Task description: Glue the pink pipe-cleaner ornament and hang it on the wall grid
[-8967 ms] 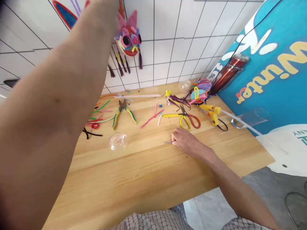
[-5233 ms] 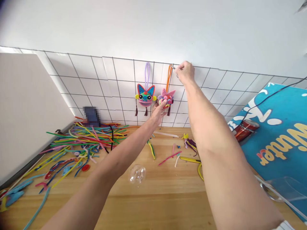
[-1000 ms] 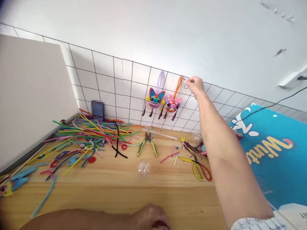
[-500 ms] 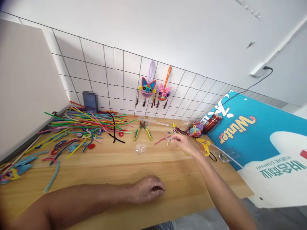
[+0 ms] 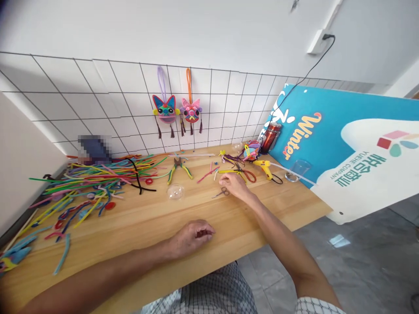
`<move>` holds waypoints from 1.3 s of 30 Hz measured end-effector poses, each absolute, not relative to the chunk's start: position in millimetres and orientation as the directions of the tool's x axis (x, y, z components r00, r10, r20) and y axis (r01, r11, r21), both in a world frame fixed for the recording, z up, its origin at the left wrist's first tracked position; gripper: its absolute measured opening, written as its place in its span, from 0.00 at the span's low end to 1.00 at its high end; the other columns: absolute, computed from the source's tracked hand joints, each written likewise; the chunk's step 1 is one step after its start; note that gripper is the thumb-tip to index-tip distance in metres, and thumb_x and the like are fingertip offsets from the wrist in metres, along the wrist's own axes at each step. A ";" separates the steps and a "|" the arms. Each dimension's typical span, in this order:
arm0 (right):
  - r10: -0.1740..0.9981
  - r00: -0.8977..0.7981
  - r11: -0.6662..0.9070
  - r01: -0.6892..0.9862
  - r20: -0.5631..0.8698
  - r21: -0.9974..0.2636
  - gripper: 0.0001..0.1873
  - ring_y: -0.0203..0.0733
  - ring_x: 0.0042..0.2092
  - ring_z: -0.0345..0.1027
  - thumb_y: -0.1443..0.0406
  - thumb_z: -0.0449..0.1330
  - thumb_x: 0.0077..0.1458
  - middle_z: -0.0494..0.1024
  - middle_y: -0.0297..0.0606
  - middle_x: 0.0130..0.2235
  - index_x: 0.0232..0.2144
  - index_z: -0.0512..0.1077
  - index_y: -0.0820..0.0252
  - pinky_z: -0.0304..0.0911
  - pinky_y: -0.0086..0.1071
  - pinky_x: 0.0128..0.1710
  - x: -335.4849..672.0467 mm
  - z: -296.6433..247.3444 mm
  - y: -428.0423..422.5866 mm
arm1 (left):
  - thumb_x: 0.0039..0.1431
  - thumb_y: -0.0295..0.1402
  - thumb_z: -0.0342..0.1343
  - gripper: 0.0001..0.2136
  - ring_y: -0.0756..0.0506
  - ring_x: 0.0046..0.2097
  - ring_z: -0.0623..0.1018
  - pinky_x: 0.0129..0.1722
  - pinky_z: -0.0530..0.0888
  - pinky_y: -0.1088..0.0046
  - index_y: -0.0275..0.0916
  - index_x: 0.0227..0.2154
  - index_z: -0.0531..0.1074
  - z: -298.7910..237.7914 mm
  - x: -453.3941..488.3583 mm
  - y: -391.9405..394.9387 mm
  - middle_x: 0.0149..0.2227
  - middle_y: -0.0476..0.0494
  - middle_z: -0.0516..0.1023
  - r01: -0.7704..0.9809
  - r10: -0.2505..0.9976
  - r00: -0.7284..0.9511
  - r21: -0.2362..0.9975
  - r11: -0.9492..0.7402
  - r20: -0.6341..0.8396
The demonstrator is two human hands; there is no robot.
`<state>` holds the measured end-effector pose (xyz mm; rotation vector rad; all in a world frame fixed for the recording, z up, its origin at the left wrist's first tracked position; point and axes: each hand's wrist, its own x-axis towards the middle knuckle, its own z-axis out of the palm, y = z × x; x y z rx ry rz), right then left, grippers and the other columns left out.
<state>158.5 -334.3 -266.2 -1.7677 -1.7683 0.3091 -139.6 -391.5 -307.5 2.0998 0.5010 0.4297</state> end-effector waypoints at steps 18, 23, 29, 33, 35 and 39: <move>0.778 0.544 -0.394 0.812 0.314 -0.430 0.03 0.53 0.47 0.79 0.65 0.70 0.55 0.86 0.47 0.38 0.32 0.83 0.58 0.68 0.39 0.50 281.4 -192.1 -237.4 | 0.75 0.34 0.53 0.12 0.47 0.36 0.80 0.40 0.75 0.73 0.40 0.39 0.81 -322.0 -115.2 -391.6 0.35 0.44 0.83 0.132 0.259 0.933 0.431 -0.892 0.250; 0.750 0.555 -0.330 0.785 0.360 -0.525 0.05 0.47 0.40 0.76 0.66 0.66 0.58 0.84 0.40 0.32 0.29 0.80 0.57 0.66 0.35 0.44 284.0 -166.0 -223.9 | 0.74 0.35 0.55 0.11 0.47 0.36 0.80 0.39 0.74 0.73 0.40 0.38 0.81 -321.0 -114.1 -390.6 0.35 0.45 0.83 0.136 0.273 0.930 0.460 -0.877 0.246; 0.635 0.602 -0.115 0.694 0.484 -0.711 0.03 0.36 0.33 0.67 0.67 0.65 0.62 0.80 0.33 0.30 0.36 0.78 0.63 0.61 0.30 0.37 284.4 -104.4 -215.4 | 0.72 0.33 0.58 0.09 0.47 0.36 0.80 0.37 0.73 0.73 0.39 0.36 0.81 -320.7 -113.4 -390.0 0.35 0.45 0.83 0.110 0.259 0.934 0.492 -0.864 0.245; 0.618 0.595 -0.006 0.658 0.515 -0.753 0.03 0.33 0.29 0.64 0.68 0.65 0.64 0.75 0.28 0.26 0.37 0.77 0.64 0.58 0.29 0.33 262.0 -68.0 -215.7 | 0.72 0.33 0.59 0.08 0.47 0.36 0.81 0.36 0.72 0.73 0.39 0.36 0.81 -319.1 -112.3 -390.7 0.35 0.45 0.84 0.123 0.261 0.939 0.490 -0.863 0.225; 0.627 0.574 0.062 0.637 0.526 -0.769 0.03 0.32 0.28 0.63 0.70 0.67 0.62 0.73 0.27 0.24 0.35 0.77 0.64 0.57 0.28 0.32 244.4 -55.1 -220.0 | 0.72 0.33 0.59 0.09 0.47 0.35 0.81 0.36 0.72 0.73 0.39 0.35 0.81 -319.2 -111.6 -390.8 0.35 0.45 0.84 0.128 0.266 0.938 0.493 -0.861 0.222; 0.645 0.527 0.184 0.595 0.553 -0.782 0.07 0.31 0.27 0.63 0.75 0.66 0.59 0.73 0.28 0.23 0.30 0.76 0.63 0.56 0.27 0.30 208.9 -42.5 -233.4 | 0.72 0.32 0.59 0.08 0.47 0.36 0.81 0.37 0.73 0.74 0.39 0.35 0.80 -319.3 -111.5 -390.4 0.35 0.45 0.84 0.128 0.288 0.932 0.541 -0.831 0.221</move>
